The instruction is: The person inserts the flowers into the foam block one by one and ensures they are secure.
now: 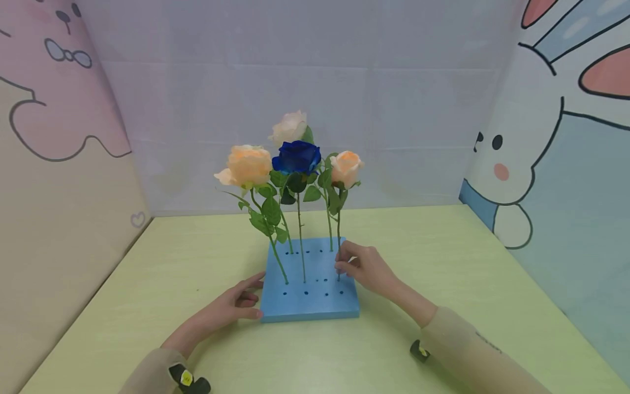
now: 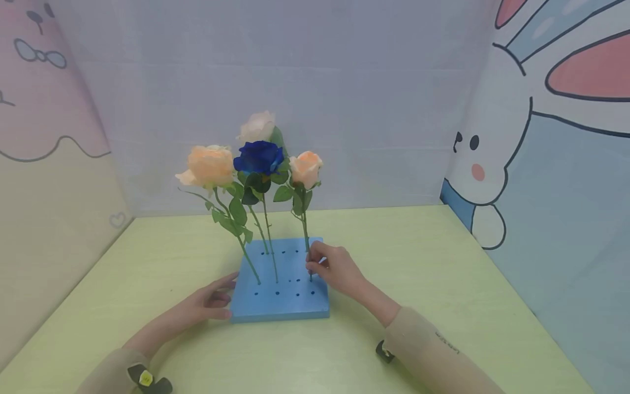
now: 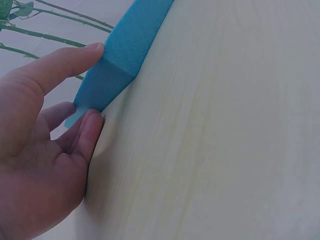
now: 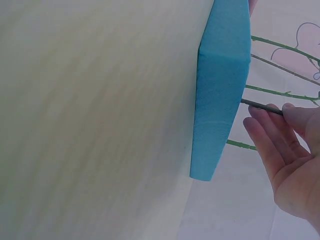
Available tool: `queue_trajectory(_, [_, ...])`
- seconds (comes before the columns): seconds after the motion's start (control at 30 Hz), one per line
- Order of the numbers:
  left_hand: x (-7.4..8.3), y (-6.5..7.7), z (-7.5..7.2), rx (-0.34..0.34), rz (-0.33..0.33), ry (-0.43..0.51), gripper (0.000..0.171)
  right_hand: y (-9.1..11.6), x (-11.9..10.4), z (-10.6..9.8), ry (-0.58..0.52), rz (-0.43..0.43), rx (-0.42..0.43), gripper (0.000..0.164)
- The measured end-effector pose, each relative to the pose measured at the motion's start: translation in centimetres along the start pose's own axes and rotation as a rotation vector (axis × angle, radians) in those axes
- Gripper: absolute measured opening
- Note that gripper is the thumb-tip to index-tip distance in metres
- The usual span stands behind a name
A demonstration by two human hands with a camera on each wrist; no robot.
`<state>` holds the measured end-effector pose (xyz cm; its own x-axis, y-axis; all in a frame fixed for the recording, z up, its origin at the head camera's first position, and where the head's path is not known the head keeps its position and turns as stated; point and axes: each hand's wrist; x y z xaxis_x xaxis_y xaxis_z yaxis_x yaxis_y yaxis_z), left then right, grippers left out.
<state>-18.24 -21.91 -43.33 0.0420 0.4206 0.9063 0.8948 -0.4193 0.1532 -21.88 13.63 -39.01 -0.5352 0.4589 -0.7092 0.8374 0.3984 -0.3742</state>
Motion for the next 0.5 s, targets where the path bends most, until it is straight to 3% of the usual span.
queue_trajectory(0.5, [-0.14, 0.07, -0.05, -0.013, 0.014, 0.010, 0.088, 0.06, -0.16, 0.07, 0.017, 0.016, 0.001, 0.011])
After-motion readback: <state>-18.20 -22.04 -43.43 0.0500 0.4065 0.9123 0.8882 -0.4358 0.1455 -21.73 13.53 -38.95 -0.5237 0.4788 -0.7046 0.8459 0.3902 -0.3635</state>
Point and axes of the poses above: each hand's wrist, its own y-axis away from the middle knuckle, its own z-axis out of the palm, x = y × z, and after that the axes turned 4 degrees about x, right-handed
